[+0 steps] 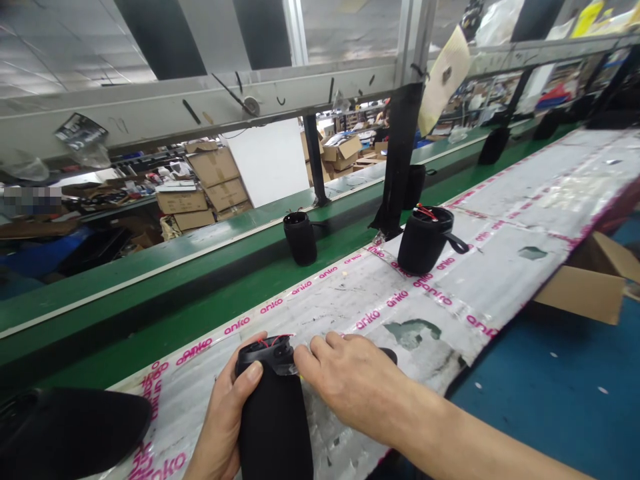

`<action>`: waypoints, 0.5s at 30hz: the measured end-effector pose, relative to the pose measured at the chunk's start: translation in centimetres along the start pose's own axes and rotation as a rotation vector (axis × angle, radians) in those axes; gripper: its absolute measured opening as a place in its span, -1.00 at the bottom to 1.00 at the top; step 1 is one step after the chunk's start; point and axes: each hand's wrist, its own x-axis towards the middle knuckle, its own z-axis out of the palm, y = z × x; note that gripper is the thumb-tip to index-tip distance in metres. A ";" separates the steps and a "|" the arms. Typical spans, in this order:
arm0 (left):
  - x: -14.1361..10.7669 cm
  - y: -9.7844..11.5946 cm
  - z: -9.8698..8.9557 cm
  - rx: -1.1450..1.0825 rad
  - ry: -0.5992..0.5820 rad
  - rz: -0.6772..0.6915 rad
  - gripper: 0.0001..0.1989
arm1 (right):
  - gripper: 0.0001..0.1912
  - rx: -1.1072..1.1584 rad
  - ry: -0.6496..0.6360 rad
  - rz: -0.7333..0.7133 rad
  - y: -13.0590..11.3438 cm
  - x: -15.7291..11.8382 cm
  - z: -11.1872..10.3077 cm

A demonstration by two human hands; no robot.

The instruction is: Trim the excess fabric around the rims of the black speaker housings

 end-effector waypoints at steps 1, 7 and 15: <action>0.0 0.0 0.0 0.003 -0.002 -0.004 -0.25 | -0.70 0.001 -0.005 0.005 0.0 0.0 0.0; -0.3 0.5 0.1 0.030 -0.020 0.001 -0.25 | -0.67 -0.017 -0.025 0.000 0.0 0.1 -0.5; -0.7 0.8 0.4 0.211 -0.015 0.105 -0.30 | -0.67 -0.096 -0.116 -0.055 0.2 0.3 -1.6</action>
